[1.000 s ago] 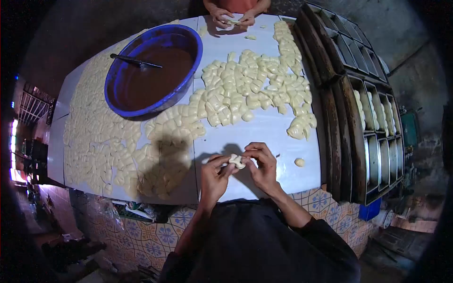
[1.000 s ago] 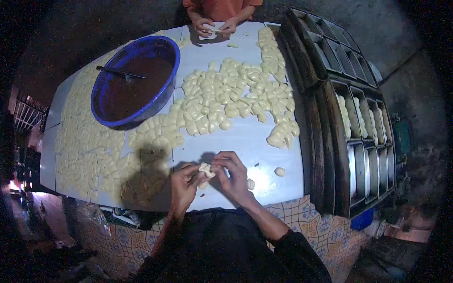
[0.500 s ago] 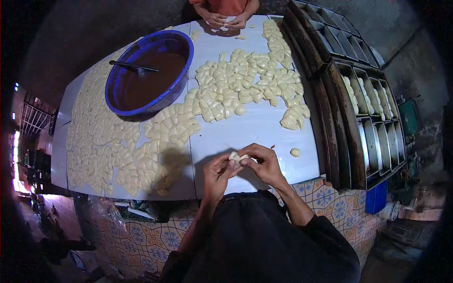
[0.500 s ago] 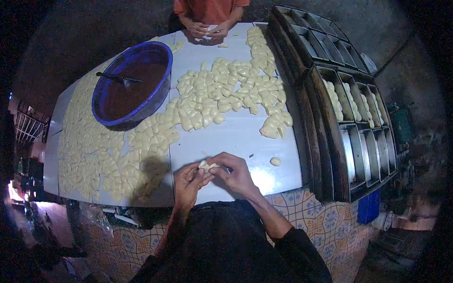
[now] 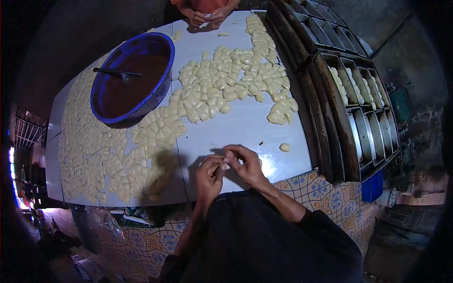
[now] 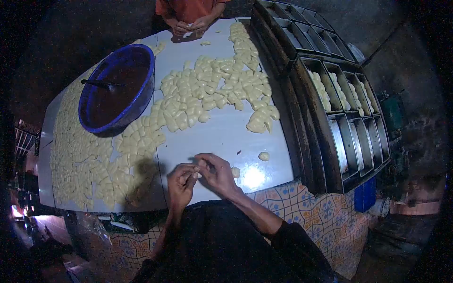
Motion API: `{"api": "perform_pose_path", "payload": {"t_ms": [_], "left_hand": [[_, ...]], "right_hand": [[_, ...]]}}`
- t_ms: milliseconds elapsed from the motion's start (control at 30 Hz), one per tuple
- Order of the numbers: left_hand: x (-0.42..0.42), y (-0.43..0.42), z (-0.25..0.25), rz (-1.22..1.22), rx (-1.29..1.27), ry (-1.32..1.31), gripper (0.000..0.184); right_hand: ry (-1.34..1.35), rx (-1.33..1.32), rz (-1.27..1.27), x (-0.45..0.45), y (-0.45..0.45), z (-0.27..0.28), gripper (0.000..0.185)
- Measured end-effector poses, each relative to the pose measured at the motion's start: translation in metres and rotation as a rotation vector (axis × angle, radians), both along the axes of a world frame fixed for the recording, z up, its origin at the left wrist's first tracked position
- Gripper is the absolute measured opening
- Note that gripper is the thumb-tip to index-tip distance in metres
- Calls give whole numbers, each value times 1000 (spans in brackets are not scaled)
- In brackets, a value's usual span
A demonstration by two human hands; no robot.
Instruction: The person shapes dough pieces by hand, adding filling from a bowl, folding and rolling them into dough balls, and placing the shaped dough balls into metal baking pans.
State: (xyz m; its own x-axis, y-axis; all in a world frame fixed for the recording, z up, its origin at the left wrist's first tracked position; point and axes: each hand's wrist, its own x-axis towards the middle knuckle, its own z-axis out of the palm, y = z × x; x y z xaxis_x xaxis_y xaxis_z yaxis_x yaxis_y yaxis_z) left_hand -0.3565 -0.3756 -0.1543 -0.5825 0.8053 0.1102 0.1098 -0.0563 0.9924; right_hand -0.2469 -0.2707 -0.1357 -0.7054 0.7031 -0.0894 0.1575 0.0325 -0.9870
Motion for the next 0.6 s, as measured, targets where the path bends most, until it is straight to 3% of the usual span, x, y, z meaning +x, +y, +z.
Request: {"api": "perform_pose_path", "payload": {"t_ms": [67, 100, 133, 200, 233, 267, 333, 367, 400, 467, 500, 533, 600], "left_hand": [[-7, -2, -6, -55, -18, -191, 22], [-7, 0, -8, -69, 85, -95, 34], [-5, 2, -1, -69, 89, -90, 34], [-3, 1, 15, -73, 195, -421, 49], [-5, 6, 15, -68, 345, -447, 61], [-7, 9, 20, -2, 303, -348, 64], [-25, 14, 15, 105, 7, -88, 59], [-34, 16, 4, 107, 5, -89, 59], [-45, 23, -12, 59, -40, 53, 57], [-61, 38, -17, 23, -85, 192, 56], [-67, 51, -12, -27, -121, 337, 57], [-74, 67, -7, -76, -152, 486, 57], [-79, 101, -19, -102, -107, 421, 67]], "right_hand": [[38, 110, 3, -5, 8, -18, 35], [144, -282, 267, -3, 20, -41, 49], [-24, -605, 484, -4, 30, -37, 51], [45, -737, 623, -1, 32, -24, 53], [184, -346, 521, -7, 30, -26, 60], [163, -57, 360, -14, 30, -42, 74], [95, 135, 178, -29, 43, -62, 84], [-101, 44, 224, -31, 53, -62, 88], [-2, 10, 207, -33, 56, -81, 89], [117, 103, 78, -47, 68, -82, 85], [77, -14, -46, -54, 86, -100, 75], [-94, 382, -211, -67, 102, -84, 60], [-311, 578, -263, -94, 122, -54, 49]]}}
